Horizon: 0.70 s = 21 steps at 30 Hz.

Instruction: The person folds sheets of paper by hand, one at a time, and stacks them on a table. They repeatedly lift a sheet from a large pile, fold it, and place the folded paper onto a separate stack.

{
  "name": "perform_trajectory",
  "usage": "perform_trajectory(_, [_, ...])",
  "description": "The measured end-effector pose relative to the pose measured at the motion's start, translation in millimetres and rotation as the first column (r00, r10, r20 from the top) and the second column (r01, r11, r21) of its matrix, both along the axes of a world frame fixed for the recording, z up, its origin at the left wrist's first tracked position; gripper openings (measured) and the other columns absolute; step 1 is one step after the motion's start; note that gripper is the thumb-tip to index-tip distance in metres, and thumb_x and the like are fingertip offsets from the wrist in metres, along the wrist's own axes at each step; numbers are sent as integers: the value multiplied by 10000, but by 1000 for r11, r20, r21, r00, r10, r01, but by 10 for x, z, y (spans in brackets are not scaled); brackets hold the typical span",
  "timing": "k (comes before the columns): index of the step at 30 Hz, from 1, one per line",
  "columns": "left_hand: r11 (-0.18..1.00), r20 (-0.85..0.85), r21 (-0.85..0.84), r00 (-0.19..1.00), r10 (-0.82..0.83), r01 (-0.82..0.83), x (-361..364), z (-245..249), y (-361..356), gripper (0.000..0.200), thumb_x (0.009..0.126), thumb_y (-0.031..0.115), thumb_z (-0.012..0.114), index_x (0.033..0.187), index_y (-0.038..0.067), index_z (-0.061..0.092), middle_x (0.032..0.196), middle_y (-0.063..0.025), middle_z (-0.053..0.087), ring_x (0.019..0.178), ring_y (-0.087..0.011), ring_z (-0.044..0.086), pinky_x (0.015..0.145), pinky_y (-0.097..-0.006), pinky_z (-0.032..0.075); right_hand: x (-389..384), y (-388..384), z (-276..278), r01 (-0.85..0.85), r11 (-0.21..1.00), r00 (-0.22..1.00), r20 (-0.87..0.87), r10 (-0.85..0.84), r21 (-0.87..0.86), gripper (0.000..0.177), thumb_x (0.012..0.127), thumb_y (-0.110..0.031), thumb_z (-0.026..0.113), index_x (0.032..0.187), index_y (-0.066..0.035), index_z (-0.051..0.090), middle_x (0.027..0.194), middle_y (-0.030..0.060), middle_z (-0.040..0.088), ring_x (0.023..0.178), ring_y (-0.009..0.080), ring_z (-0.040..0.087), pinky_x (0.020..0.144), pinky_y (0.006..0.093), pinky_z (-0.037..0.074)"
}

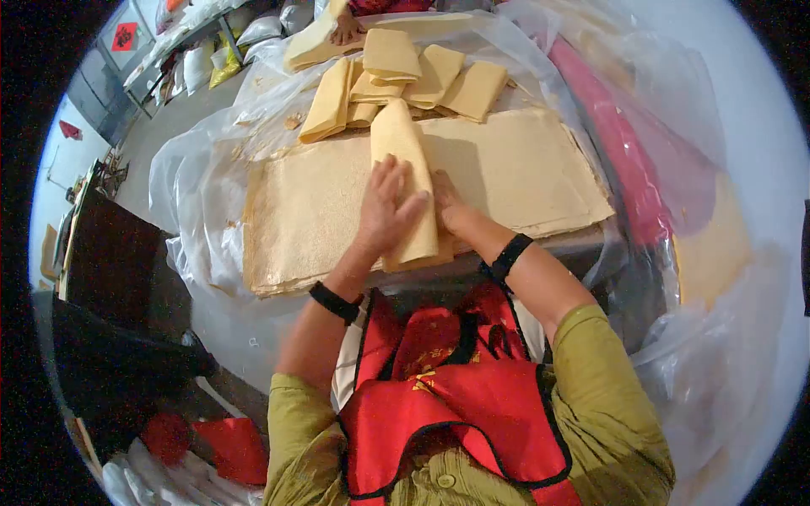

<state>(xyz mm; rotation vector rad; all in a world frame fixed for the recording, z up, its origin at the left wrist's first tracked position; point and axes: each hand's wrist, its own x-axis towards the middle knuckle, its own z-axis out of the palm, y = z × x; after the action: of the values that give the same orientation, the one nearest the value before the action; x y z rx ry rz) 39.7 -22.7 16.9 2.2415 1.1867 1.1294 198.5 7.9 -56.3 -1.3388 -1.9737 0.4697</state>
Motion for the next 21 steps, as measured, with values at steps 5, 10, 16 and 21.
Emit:
perform_trajectory(5, [999, -118, -50, 993, -21, 15, 96, -139, 8, 543, 773, 437, 536, 1182, 82, 490, 1316, -192, 341, 1248, -382, 246, 1000, -504, 178, 21, -15, 26, -72, 941, 834, -537, -125, -332, 346, 883, -219, 319, 1036, 9, 530, 952, 126, 582, 822, 192, 545, 728, 330, 446])
perform_trajectory(10, [997, -200, -69, 980, 15, -30, 69, -162, -37, 543, 780, 462, 516, 1178, 93, 503, 1335, -163, 326, 1266, -362, 220, 1000, -526, 152, 236, -224, 552, -107, 981, 991, 58, 118, -162, 270, 835, -142, 381, 1019, 13, 504, 1072, 229, 515, 965, 379, 506, 817, 419, 421])
perform_trajectory(16, [995, -365, -46, 928, 69, -92, 112, -149, -62, 536, 772, 461, 526, 1172, 103, 509, 1335, -174, 318, 1264, -366, 219, 1004, -532, 147, 138, -29, 765, -54, 944, 938, 341, -64, 325, 376, 861, -212, 409, 1166, 4, 447, 1242, 164, 416, 1165, 310, 376, 964, 381, 306])
perform_trajectory(21, [996, -381, 14, 920, 85, -86, 88, -174, -112, 471, 737, 374, 585, 1104, 83, 532, 1294, -215, 344, 1248, -382, 238, 984, -551, 189, 91, 212, 731, 15, 1000, 819, 574, -26, 25, 492, 871, -337, 383, 1246, -20, 363, 1353, 141, 280, 1272, 297, 215, 1018, 452, 180])
